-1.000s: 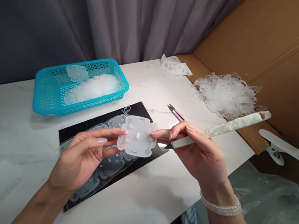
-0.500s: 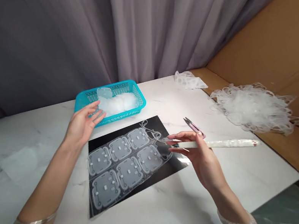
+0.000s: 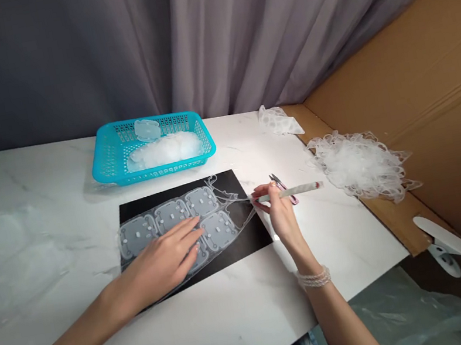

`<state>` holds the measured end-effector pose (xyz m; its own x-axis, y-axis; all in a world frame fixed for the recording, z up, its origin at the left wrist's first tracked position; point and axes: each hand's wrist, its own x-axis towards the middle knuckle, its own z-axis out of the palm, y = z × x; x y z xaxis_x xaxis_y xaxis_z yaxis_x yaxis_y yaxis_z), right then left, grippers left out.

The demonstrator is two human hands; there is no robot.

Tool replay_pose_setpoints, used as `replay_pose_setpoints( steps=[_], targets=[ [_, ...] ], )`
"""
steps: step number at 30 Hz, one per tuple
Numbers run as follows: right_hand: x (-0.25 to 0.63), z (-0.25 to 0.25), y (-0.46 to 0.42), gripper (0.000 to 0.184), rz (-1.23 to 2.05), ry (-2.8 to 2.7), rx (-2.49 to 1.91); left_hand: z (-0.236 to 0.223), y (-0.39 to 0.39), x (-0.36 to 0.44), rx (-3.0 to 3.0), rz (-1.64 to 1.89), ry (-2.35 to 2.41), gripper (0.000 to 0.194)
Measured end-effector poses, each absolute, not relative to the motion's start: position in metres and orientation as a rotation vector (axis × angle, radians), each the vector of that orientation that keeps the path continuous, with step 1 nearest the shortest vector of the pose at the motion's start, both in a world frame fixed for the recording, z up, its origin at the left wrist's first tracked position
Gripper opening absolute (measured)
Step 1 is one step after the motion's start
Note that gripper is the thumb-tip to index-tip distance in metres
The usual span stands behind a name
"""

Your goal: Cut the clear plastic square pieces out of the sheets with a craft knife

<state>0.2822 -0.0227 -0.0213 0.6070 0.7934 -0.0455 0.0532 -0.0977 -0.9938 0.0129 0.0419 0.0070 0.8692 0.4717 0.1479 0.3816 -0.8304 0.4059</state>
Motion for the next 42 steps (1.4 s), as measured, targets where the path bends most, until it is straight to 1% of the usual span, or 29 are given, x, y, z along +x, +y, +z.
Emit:
replay_pose_setpoints(
  steps=[4, 7, 9, 12, 14, 18, 23, 30, 36, 42],
  targets=[
    [0.294, -0.014, -0.043, 0.054, 0.536, -0.624, -1.642, -0.020, 0.032, 0.002, 2.883, 0.332, 0.509, 0.040],
    [0.278, -0.002, -0.054, 0.053, 0.428, -0.662, -1.712, -0.032, 0.033, -0.004, 2.936, 0.353, 0.454, 0.043],
    [0.253, 0.004, -0.058, 0.048, 0.537, -0.807, -1.725, -0.036, 0.034, -0.004, 2.947, 0.396, 0.432, 0.043],
    [0.214, 0.005, -0.059, 0.032, 0.777, -1.119, -1.716, -0.035, 0.035, -0.004, 2.941, 0.445, 0.415, 0.039],
    [0.195, 0.001, -0.058, 0.026, 0.823, -1.258, -1.715, -0.034, 0.034, -0.004, 2.926, 0.477, 0.412, 0.036],
    [0.183, -0.007, -0.056, 0.021, 0.814, -1.371, -1.741, -0.033, 0.035, -0.004, 2.861, 0.530, 0.396, 0.032],
    [0.181, -0.009, -0.053, 0.020, 0.637, -1.596, -1.778, -0.033, 0.036, -0.004, 2.848, 0.521, 0.372, 0.030],
    [0.175, -0.005, -0.047, 0.018, 0.517, -1.709, -1.793, -0.034, 0.036, -0.004, 2.851, 0.543, 0.366, 0.029],
    [0.172, -0.005, -0.063, 0.015, 0.348, -1.840, -1.776, -0.034, 0.037, -0.005, 2.803, 0.548, 0.387, 0.031],
    [0.173, -0.028, -0.061, 0.027, 0.162, -2.040, -1.679, -0.039, 0.038, -0.005, 2.895, 0.494, 0.350, 0.031]
  ],
)
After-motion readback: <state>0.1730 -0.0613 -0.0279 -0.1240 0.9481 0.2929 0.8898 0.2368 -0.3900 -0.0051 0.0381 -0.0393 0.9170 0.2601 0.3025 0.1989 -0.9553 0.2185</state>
